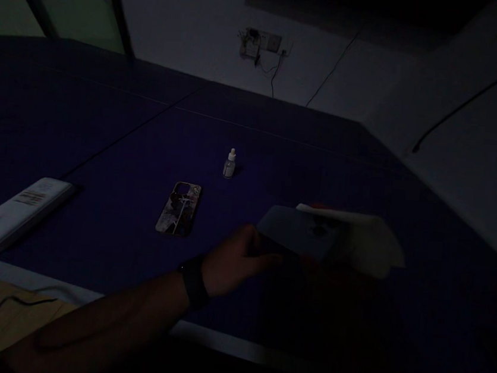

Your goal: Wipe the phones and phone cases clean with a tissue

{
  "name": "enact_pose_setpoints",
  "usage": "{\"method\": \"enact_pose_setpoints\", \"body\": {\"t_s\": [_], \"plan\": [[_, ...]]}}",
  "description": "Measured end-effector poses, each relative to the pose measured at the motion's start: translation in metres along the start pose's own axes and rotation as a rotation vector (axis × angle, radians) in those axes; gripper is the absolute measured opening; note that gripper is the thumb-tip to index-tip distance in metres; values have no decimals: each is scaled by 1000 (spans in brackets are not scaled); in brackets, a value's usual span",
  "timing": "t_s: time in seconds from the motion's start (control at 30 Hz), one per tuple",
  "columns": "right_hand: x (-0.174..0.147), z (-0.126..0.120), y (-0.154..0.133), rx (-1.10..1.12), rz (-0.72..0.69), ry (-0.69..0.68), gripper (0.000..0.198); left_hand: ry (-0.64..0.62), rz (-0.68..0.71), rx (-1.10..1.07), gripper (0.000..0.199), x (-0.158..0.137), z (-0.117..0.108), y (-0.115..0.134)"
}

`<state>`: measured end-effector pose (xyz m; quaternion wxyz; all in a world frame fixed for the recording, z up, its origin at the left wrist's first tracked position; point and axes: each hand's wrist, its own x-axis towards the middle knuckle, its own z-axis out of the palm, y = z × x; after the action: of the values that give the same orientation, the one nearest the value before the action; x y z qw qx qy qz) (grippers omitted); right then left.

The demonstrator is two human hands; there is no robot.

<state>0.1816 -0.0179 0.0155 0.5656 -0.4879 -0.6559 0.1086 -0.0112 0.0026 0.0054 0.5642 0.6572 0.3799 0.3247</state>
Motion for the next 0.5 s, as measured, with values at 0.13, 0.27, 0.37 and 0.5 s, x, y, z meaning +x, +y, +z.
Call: {"method": "enact_pose_setpoints", "body": {"t_s": [0.13, 0.27, 0.37, 0.5], "plan": [[4, 6, -9, 144, 53, 107, 48, 322, 171, 439, 63, -1, -2, -4], [-4, 11, -12, 231, 124, 22, 46, 190, 308, 343, 78, -2, -3, -5], [-15, 14, -4, 212, 133, -28, 38, 48, 320, 331, 71, -3, -5, -4], [-21, 17, 6, 92, 37, -108, 41, 22, 273, 330, 61, -4, -6, 0]]}}
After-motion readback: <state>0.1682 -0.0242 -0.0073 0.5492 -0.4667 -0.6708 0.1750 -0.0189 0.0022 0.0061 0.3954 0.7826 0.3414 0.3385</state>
